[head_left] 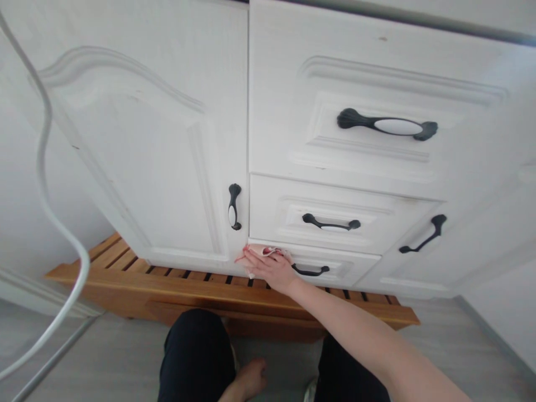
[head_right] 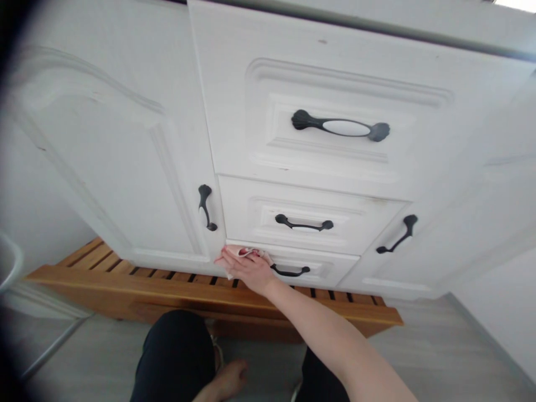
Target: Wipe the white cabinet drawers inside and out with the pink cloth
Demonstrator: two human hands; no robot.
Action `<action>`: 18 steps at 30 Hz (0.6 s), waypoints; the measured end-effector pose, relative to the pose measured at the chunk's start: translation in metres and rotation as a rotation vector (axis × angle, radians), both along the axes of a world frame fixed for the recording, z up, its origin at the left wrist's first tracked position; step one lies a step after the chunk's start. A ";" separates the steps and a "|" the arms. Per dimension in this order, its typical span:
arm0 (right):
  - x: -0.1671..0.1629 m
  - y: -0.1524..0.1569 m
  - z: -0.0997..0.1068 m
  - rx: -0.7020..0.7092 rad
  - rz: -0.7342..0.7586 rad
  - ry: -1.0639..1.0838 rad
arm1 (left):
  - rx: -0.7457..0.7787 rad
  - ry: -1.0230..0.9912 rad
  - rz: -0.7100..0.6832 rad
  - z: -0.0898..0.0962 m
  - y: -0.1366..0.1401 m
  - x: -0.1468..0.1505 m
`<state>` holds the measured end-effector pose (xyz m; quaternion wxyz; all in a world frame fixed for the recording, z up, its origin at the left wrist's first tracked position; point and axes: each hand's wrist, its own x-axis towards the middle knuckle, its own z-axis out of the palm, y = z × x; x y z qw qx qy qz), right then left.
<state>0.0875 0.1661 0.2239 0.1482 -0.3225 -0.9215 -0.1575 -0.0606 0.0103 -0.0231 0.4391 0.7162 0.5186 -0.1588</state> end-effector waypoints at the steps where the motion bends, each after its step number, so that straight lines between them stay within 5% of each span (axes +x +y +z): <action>1: 0.004 -0.001 0.003 0.028 -0.022 0.008 | -0.002 0.000 -0.009 -0.001 0.001 0.001; 6: 0.011 -0.002 -0.019 0.420 -0.127 -0.101 | 0.001 0.018 -0.038 -0.004 0.000 0.003; 12: 0.012 -0.005 -0.050 0.865 -0.077 -0.596 | 0.051 0.031 -0.032 0.000 -0.007 -0.003; 15: 0.015 -0.007 -0.047 1.283 0.038 -1.109 | 0.072 0.044 -0.010 0.004 -0.009 -0.006; 18: 0.031 -0.013 -0.041 1.917 0.247 -1.764 | 0.065 0.044 0.054 0.006 -0.010 -0.008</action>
